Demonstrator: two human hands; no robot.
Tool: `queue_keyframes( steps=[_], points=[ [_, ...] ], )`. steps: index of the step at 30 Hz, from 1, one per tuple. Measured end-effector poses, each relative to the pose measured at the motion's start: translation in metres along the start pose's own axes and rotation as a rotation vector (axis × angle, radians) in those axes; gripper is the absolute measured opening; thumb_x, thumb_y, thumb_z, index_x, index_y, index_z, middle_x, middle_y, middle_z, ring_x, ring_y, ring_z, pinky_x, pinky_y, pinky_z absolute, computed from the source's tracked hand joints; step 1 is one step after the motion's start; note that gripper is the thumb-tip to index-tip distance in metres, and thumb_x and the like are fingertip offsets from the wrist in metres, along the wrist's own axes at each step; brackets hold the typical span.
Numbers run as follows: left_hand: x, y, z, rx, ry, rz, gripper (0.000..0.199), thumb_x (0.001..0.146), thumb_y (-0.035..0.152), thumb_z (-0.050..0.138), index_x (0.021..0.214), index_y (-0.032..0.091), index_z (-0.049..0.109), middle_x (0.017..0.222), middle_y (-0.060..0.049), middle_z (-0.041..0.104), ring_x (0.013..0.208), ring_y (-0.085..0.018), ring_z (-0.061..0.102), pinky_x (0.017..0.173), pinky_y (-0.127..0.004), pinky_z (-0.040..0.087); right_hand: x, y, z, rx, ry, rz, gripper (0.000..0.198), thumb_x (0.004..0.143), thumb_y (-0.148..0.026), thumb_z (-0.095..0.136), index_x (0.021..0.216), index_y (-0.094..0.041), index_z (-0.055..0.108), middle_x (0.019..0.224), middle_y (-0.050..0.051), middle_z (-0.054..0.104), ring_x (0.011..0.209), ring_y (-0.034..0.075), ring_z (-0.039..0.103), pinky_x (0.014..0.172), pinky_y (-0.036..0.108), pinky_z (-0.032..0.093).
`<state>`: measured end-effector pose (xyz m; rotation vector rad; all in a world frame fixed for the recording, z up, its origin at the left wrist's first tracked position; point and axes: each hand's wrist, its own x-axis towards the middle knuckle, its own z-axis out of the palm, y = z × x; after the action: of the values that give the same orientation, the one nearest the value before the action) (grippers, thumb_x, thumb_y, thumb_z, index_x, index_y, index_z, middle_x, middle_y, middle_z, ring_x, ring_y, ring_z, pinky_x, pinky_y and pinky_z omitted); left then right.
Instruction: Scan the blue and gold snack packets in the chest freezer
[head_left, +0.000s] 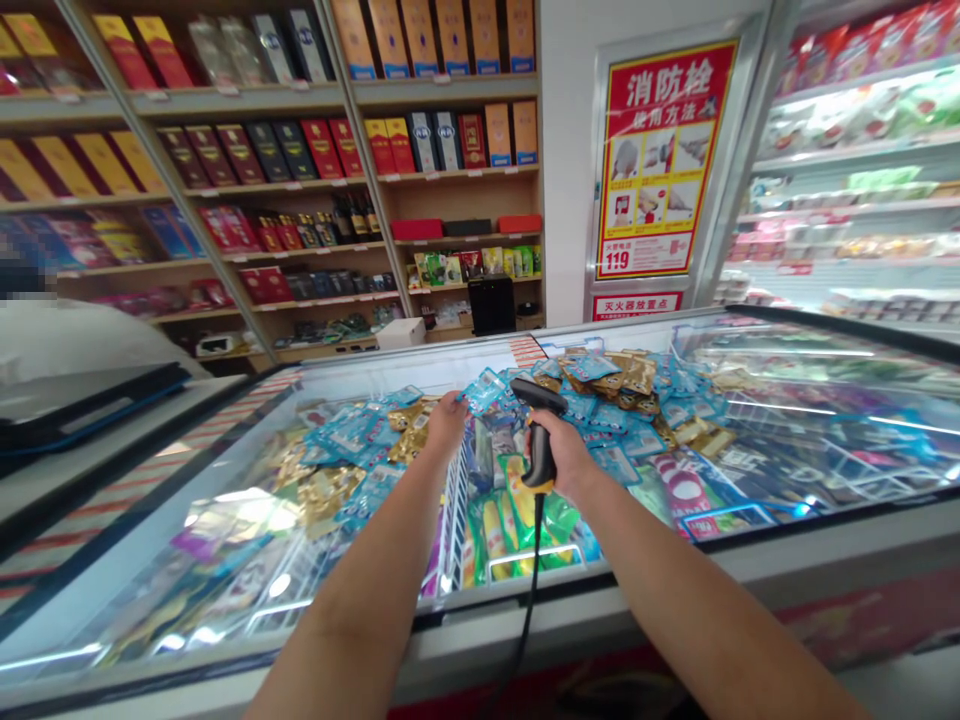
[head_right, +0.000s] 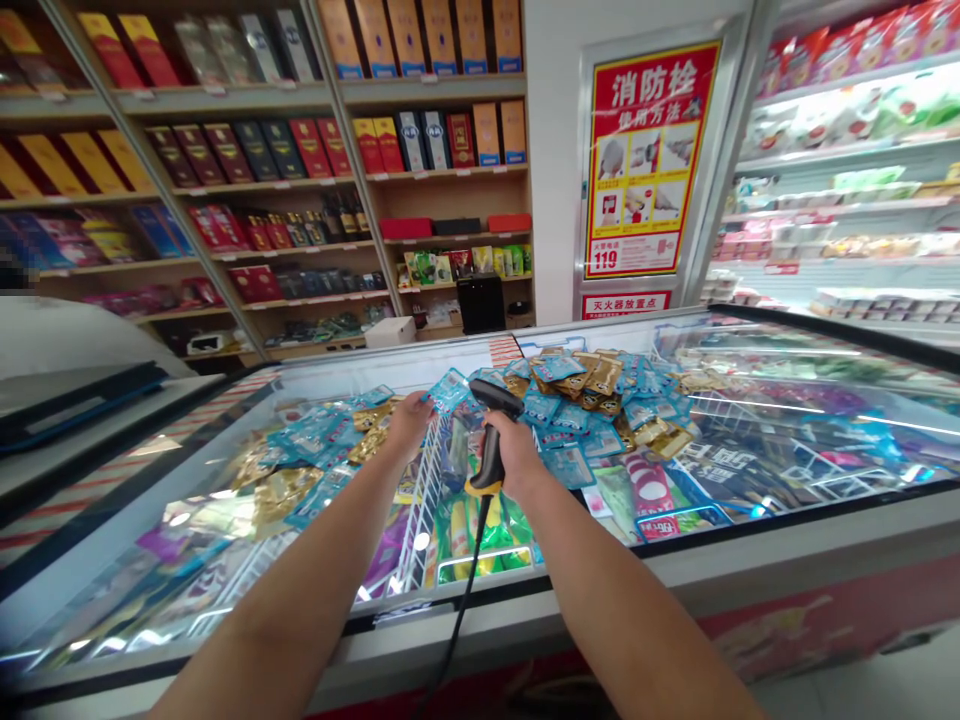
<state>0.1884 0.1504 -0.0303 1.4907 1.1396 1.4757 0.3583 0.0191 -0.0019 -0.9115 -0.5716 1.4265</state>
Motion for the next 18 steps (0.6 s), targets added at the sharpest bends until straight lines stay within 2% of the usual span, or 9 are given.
queue_keyframes(
  steps=[12,18],
  points=[
    [-0.002,0.0046,0.001,-0.043,0.011,-0.022,0.014,0.07,0.026,0.06,0.08,0.016,0.061,0.069,-0.001,0.062,0.069,-0.016,0.061,0.072,-0.031,0.051,0.0002,-0.0008,0.0003,-0.005,0.022,0.006,0.017,0.072,-0.031,0.061,0.063,-0.017,0.057,0.049,0.0,0.055,0.042,0.012,0.05,0.038,0.024,0.04],
    [-0.0023,0.0019,0.0011,0.117,0.016,0.012,0.015,0.078,0.025,0.053,0.086,0.016,0.061,0.076,-0.004,0.066,0.075,-0.018,0.065,0.075,-0.032,0.051,-0.0004,-0.001,0.0007,-0.014,0.024,0.007,0.017,0.073,-0.031,0.06,0.064,-0.016,0.057,0.048,0.001,0.055,0.041,0.013,0.049,0.038,0.024,0.039]
  ],
)
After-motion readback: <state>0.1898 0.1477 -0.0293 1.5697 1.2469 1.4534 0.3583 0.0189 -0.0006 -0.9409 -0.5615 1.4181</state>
